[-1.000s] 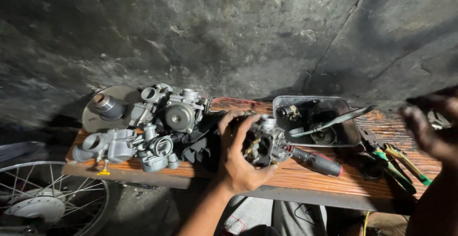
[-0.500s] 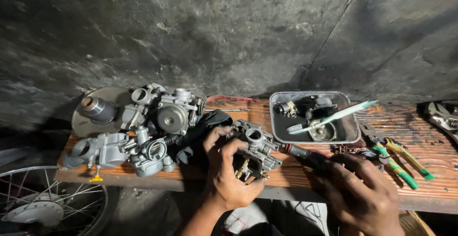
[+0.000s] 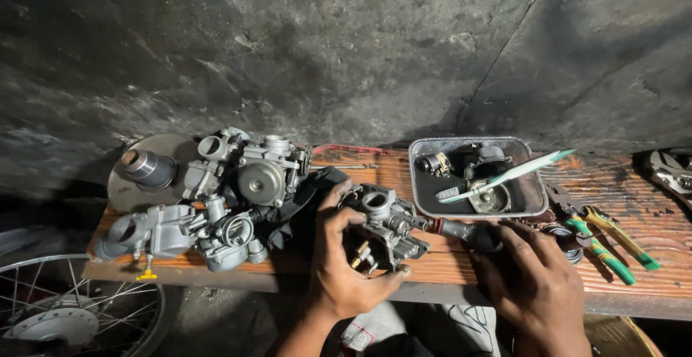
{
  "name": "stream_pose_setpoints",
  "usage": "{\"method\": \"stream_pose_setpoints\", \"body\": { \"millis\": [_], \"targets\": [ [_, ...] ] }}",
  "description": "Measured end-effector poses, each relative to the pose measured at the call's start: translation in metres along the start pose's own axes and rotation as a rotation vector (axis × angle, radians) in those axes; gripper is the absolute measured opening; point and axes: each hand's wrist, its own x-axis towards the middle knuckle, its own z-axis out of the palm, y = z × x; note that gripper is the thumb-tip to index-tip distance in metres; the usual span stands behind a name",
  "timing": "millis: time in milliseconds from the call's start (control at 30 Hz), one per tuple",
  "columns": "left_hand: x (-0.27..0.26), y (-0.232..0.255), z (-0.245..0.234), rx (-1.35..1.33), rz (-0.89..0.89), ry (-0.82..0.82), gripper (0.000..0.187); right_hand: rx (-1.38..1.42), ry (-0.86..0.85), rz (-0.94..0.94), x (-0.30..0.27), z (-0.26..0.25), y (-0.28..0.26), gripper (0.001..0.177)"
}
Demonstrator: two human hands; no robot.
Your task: The person cleans a disassembled carburetor by hand and with a toothbrush, scrubbing the internal components and placing them into a metal tray. They then use a screwdriver to adjust or remove parts from the carburetor body.
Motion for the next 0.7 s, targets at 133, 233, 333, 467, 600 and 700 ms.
{"method": "stream_pose_setpoints", "body": {
  "millis": [133,233,333,467,600,700],
  "targets": [
    [0.004,-0.001,-0.001,-0.062,0.011,0.003,0.071,0.005,-0.016,0.024,-0.001,0.000,-0.001,0.043],
    [0.002,-0.005,0.002,-0.142,-0.021,0.028,0.072,0.016,-0.020,0.041,-0.001,0.000,-0.001,0.043],
    [0.000,-0.009,0.003,-0.131,0.003,0.032,0.076,0.115,-0.017,0.089,0.000,-0.002,-0.002,0.042],
    [0.000,-0.008,0.004,-0.151,0.000,0.027,0.076,0.130,0.003,0.041,-0.002,0.000,0.001,0.044],
    [0.000,-0.007,0.005,-0.153,0.008,0.044,0.074,0.142,0.006,0.052,-0.003,0.001,0.003,0.044],
    [0.001,-0.006,0.004,-0.134,0.003,0.027,0.073,0.116,-0.039,0.061,-0.009,0.004,0.011,0.054]
  ]
}}
